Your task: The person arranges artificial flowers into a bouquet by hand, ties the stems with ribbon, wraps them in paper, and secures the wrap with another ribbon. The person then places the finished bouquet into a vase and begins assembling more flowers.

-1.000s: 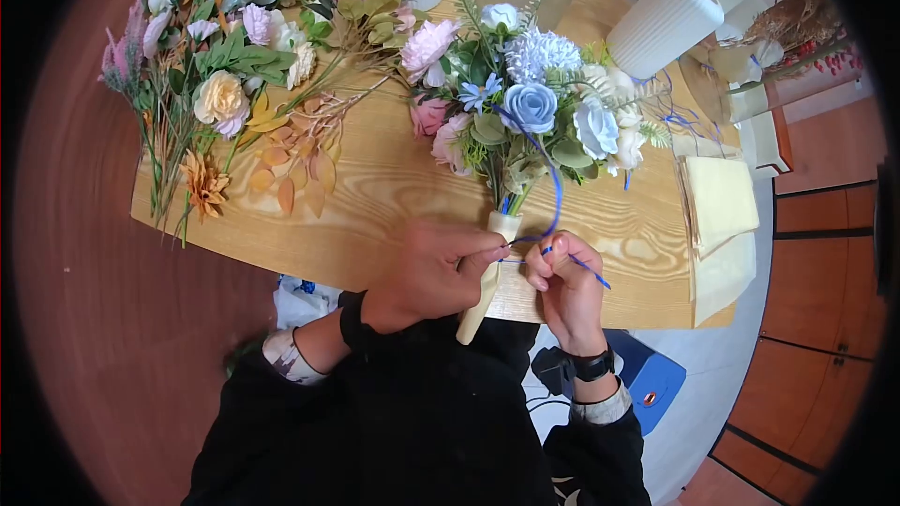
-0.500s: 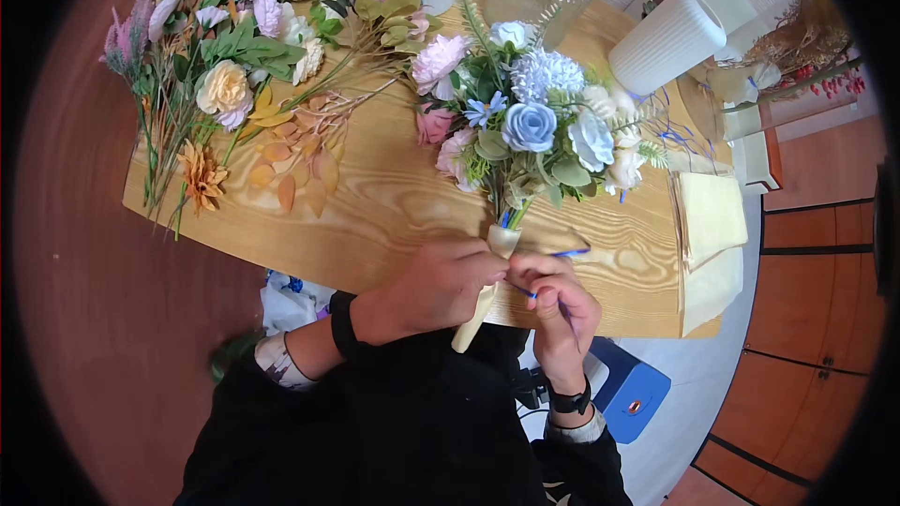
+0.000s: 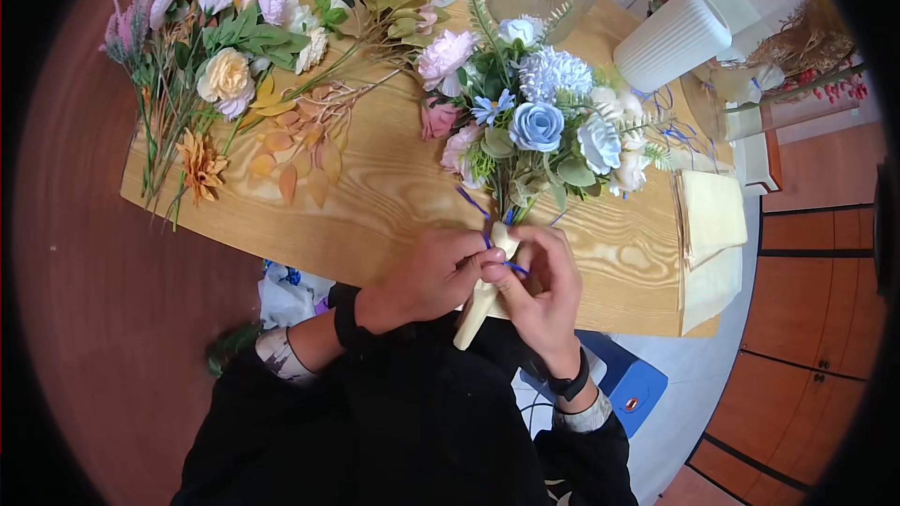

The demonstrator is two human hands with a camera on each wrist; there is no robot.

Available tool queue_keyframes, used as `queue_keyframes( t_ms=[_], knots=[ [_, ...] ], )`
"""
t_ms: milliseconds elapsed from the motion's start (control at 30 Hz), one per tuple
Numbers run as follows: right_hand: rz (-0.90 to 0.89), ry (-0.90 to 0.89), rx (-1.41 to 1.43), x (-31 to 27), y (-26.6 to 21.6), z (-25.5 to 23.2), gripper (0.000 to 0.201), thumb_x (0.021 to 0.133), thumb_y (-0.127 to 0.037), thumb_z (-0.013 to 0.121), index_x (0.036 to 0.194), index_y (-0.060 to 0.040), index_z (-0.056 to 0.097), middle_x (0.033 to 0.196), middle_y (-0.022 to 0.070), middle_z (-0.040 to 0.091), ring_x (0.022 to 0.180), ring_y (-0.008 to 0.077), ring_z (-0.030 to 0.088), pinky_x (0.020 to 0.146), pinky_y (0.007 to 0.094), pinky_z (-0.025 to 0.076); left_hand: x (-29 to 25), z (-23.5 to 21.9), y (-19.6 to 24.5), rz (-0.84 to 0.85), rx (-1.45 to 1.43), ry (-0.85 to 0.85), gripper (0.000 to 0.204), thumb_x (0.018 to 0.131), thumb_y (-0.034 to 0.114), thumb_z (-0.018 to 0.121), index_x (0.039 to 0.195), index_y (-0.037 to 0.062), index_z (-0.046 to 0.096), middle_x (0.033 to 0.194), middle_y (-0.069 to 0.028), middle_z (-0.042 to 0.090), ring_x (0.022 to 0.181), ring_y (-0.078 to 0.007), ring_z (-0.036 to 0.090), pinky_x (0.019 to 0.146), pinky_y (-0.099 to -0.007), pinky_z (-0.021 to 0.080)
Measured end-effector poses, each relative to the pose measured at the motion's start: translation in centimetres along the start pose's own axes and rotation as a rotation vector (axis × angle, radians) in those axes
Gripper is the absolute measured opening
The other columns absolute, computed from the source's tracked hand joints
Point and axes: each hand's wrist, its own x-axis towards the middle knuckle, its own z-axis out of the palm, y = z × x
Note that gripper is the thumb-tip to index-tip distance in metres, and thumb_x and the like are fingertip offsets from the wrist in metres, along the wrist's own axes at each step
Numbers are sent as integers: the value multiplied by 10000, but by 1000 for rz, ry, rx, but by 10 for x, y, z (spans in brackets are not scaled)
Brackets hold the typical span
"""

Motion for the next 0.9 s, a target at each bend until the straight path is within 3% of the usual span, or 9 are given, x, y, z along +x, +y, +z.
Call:
queue_keyframes(
  t_ms=[33,67,200,267,400,700,767,900],
  knots=[
    [137,-16,67,-3,1,-3,254,724,19,673,962,10,586,971,104,580,645,143,514,566,233,416,-1,0,-2,-65,-63,-13,165,840,140,562,751,5,595,596,-94,554,521,-214,535,501,-302,406],
    [32,-13,-63,-6,6,-6,180,735,13,663,907,22,609,808,79,577,575,130,495,502,225,380,-2,1,-2,-131,-127,-29,212,862,163,547,733,2,596,591,-84,555,508,-171,528,491,-284,397],
    [77,-10,-2,-7,8,-5,92,752,9,644,837,36,624,691,75,562,546,130,485,497,229,376,-4,1,-1,-249,-238,-15,274,885,211,533,720,2,597,574,-62,552,497,-104,499,479,-258,385],
    [-37,29,-38,-8,12,-7,66,755,11,635,816,37,628,645,80,549,526,131,480,485,231,367,-4,0,5,-350,-239,12,232,891,179,533,795,-12,623,645,-42,601,548,-65,518,487,-218,396],
    [-58,16,-71,-11,14,-6,38,750,25,630,787,34,634,669,80,567,528,136,487,481,230,367,-6,2,1,-262,-152,105,211,882,166,550,814,-17,631,632,-44,603,524,-66,516,474,-213,401],
    [-51,-38,5,-2,2,-9,134,768,6,641,901,14,658,707,64,601,538,68,479,452,197,347,-3,10,-1,-140,-151,195,115,849,83,582,880,-14,635,647,-45,608,543,-59,535,475,-204,421],
    [283,-34,290,-5,5,-10,127,785,5,631,908,26,649,701,58,607,550,64,502,471,188,370,-2,8,1,-124,-126,192,104,847,72,581,848,-20,630,675,-44,599,560,-65,540,492,-200,425],
    [466,-75,424,-3,8,-10,111,799,-2,623,901,30,650,684,53,608,560,63,527,503,183,399,-4,10,0,-304,-347,175,107,858,68,567,858,-26,619,731,-27,581,614,-57,540,524,-199,422]
  ],
)
